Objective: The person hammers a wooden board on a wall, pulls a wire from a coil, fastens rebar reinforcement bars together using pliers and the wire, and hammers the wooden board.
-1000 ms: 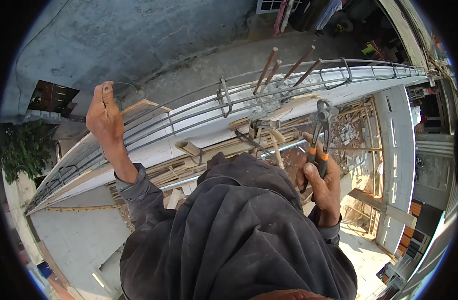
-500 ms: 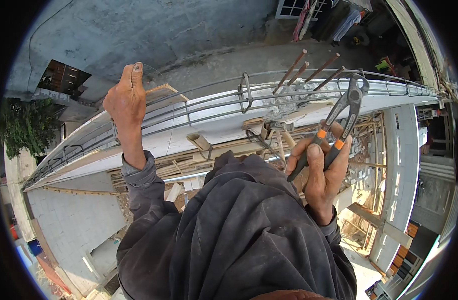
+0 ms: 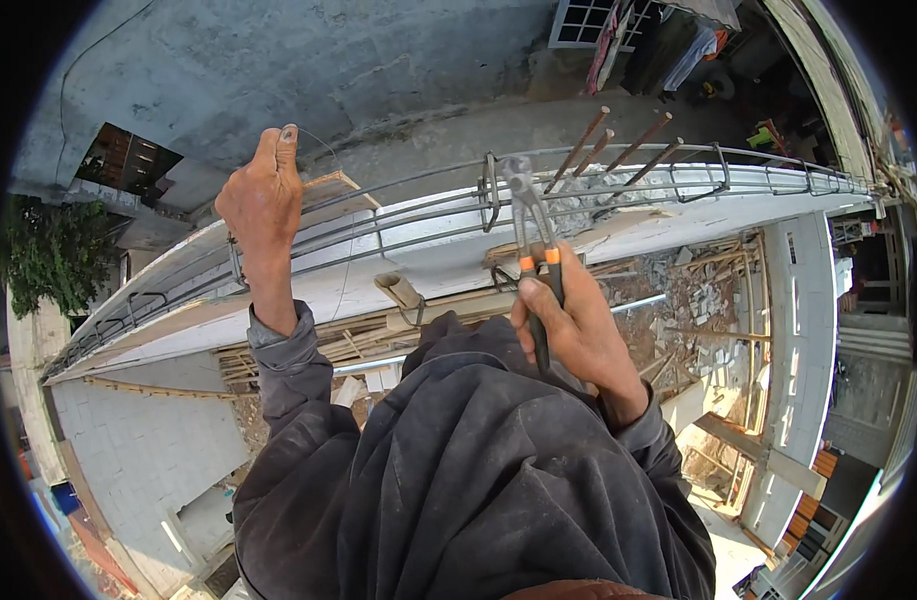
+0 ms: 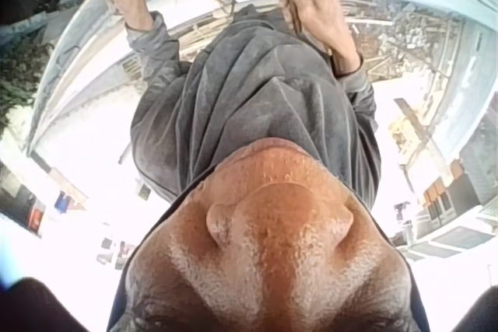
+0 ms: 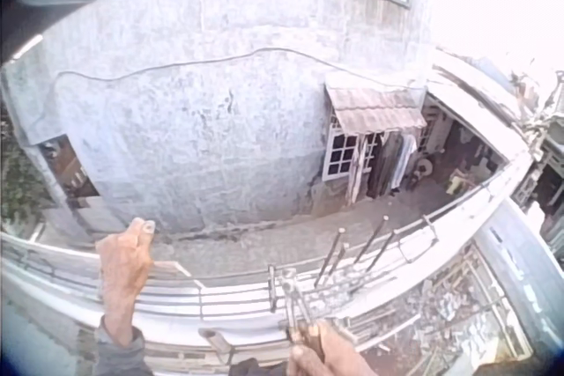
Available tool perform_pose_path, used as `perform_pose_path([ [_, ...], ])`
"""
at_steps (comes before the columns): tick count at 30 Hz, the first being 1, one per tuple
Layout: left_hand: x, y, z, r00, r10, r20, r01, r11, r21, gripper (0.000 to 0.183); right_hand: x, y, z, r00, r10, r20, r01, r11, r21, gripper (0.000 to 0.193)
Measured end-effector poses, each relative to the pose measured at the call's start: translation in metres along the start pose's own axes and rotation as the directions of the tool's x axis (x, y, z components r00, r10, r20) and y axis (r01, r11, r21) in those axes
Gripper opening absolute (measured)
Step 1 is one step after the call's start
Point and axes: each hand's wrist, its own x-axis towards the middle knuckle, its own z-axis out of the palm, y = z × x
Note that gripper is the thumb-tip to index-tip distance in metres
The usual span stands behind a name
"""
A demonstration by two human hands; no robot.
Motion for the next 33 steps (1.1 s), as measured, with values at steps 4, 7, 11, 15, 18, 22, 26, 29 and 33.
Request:
perform_pose_path([
  [4, 0.0, -0.002, 0.005, 0.999, -0.012, 0.037, 0.012, 1.0, -0.012, 0.047, -0.002, -0.013, -0.005, 0.992, -0.121, 0.042, 0.116, 0.987, 0.107, 0.022],
  [7, -0.003, -0.002, 0.001, 0.999, 0.042, 0.003, -0.042, 0.999, 0.028, 0.039, -0.01, -0.005, -0.004, 0.89, -0.378, -0.255, 0.367, 0.926, -0.092, 0.026],
  [11, 0.0, 0.007, 0.0, 0.995, -0.01, 0.095, 0.009, 1.0, 0.005, 0.048, 0.012, 0.035, 0.004, 0.966, -0.249, -0.063, 0.197, 0.876, -0.44, 0.032],
  [15, 0.001, 0.003, 0.003, 0.993, -0.027, 0.115, 0.019, 0.998, 0.065, 0.048, 0.009, 0.015, 0.003, 0.985, -0.143, -0.1, 0.082, 0.885, -0.458, 0.036],
  [18, -0.001, 0.004, 0.004, 0.998, 0.07, -0.008, -0.069, 0.996, 0.065, 0.04, 0.008, 0.023, 0.003, 0.97, -0.219, -0.104, 0.133, 0.839, -0.527, 0.035],
  [22, -0.006, 0.014, -0.007, 0.999, 0.029, -0.039, -0.032, 0.997, -0.071, 0.036, 0.001, 0.027, 0.002, 0.818, -0.536, -0.207, 0.346, 0.747, -0.568, 0.029],
  [26, -0.023, 0.064, -0.041, 0.982, 0.176, -0.076, -0.191, 0.87, -0.455, 0.03, -0.003, 0.016, -0.006, 0.806, -0.542, -0.236, 0.406, 0.798, -0.446, 0.029],
  [29, -0.032, 0.121, -0.069, 0.887, 0.455, 0.079, -0.31, 0.713, -0.629, 0.024, 0.006, 0.001, -0.008, 0.633, -0.737, -0.236, 0.637, 0.669, -0.383, 0.035],
  [33, -0.039, 0.174, -0.087, 0.715, 0.663, 0.22, -0.087, 0.397, -0.914, 0.027, 0.006, -0.01, -0.005, 0.663, -0.725, -0.186, 0.719, 0.686, -0.111, 0.028],
])
